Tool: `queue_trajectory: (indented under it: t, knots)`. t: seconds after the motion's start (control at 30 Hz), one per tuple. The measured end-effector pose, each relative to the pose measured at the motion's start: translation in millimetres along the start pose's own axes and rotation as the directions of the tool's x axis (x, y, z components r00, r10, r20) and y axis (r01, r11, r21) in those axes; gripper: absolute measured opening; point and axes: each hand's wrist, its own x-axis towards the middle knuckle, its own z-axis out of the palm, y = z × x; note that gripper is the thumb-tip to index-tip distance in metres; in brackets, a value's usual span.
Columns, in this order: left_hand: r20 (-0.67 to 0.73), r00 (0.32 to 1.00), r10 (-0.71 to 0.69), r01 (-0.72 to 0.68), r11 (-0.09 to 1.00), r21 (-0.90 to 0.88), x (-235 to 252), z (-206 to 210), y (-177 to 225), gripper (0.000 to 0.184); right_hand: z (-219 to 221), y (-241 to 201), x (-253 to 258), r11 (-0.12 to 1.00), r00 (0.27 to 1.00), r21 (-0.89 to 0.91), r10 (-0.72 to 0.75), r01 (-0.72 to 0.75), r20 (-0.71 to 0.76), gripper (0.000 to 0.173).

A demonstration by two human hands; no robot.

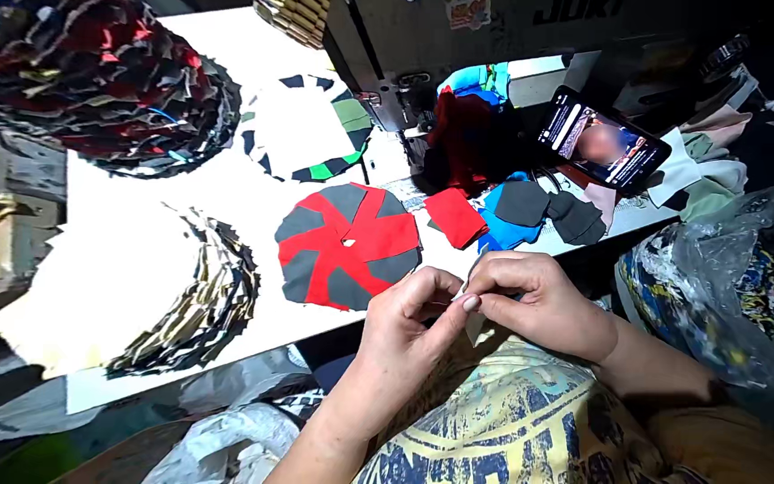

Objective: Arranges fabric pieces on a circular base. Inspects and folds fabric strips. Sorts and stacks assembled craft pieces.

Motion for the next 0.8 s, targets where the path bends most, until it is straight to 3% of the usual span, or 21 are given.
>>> queue_trajectory:
  t: [0.23,0.4,0.57,0.7,0.8]
  knots:
    - [-0.084,0.996,0.021,-0.021,1.000,0.000,-5,-5,-5,0.013,6,3,6,0.996,0.999,0.077,0.048,-0.047,-0.016,0.005]
    - [-0.095,0.991,-0.089,0.061,0.961,-0.269,-5,-7,-11,0.010,0,0,9,0.995,1.000,0.101,0.011,-0.011,0.005,0.009]
    - [-0.055,0.960,-0.274,0.156,0.689,-0.708,-13,-25,-12,0.014,-20,-1,12,0.947,0.995,0.312,0.092,-0.073,-0.046,0.013]
    - [-0.106,0.946,-0.306,0.066,0.503,-0.862,-25,-47,-15,0.014,-33,-6,17,0.898,0.973,0.427,0.183,-0.107,-0.140,0.026]
    - [-0.125,0.918,-0.375,0.009,0.336,-0.942,-33,-58,-16,0.013,-35,-7,23,0.904,0.955,0.412,0.214,-0.113,-0.207,0.028]
